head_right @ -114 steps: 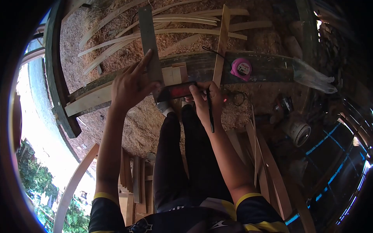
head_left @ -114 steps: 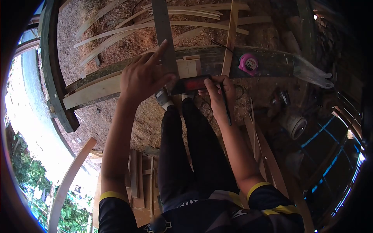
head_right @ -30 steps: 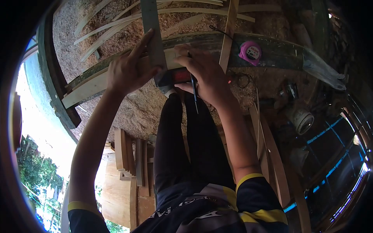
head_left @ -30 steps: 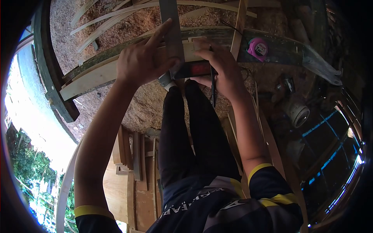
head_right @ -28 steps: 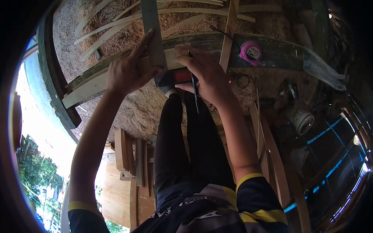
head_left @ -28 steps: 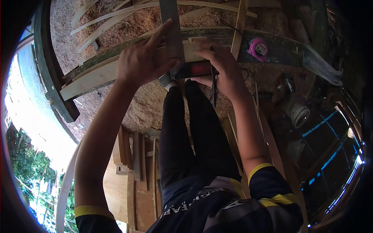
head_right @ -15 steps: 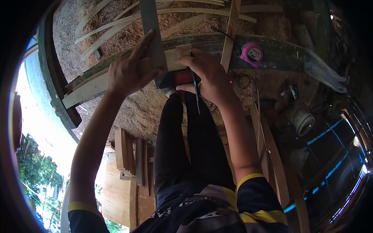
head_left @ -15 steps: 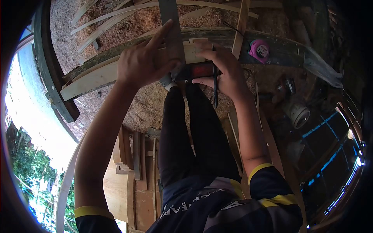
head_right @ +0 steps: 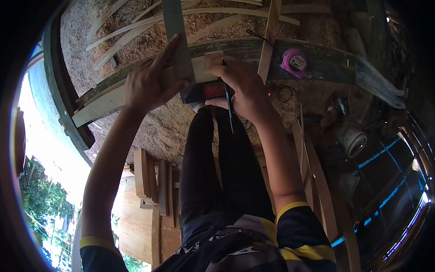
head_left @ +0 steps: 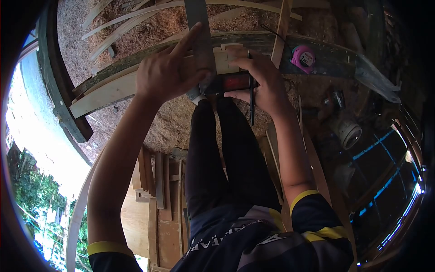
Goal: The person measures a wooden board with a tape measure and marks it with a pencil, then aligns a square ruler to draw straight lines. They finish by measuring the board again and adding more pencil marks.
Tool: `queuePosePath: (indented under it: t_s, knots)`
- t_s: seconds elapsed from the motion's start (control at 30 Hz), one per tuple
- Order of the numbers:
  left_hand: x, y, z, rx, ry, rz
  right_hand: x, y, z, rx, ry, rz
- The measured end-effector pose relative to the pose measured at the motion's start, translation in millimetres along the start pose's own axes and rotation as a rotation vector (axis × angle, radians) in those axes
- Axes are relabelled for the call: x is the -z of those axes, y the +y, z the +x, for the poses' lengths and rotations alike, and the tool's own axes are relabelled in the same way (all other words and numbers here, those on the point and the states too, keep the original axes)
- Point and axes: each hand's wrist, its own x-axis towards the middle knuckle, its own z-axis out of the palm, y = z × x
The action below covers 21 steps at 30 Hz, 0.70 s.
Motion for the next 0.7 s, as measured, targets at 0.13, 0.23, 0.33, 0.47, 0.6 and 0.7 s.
queuePosePath:
  t_s: [0.13,0.23,0.33,0.47,0.6,0.7]
  knots:
    - [-0.6,-2.0,0.2,-0.006,-0.006,-0.007,0.2,0.1,1.1,0.028,-0.011,-0.028]
    - [-0.7,-1.0,-0.1,-0.009,0.000,-0.004,0.6,-5.6,-0.5,-0.024,-0.023,-0.030]
    - [0.6,0.7,0.6,-0.026,0.030,0.002,0.5,-5.7,-2.3,-0.042,-0.033,-0.029]
    - [1.5,0.1,-0.6,0.055,-0.090,0.007,1.6,-4.3,-1.6,-0.028,-0.034,-0.029]
    - [-0.2,-0.8,-0.3,0.022,-0.050,-0.006,3.4,-2.7,-1.9,-0.031,-0.044,-0.019]
    - [-0.8,-1.0,-0.4,0.020,-0.049,0.010,3.8,-1.9,0.8,-0.015,-0.041,-0.002]
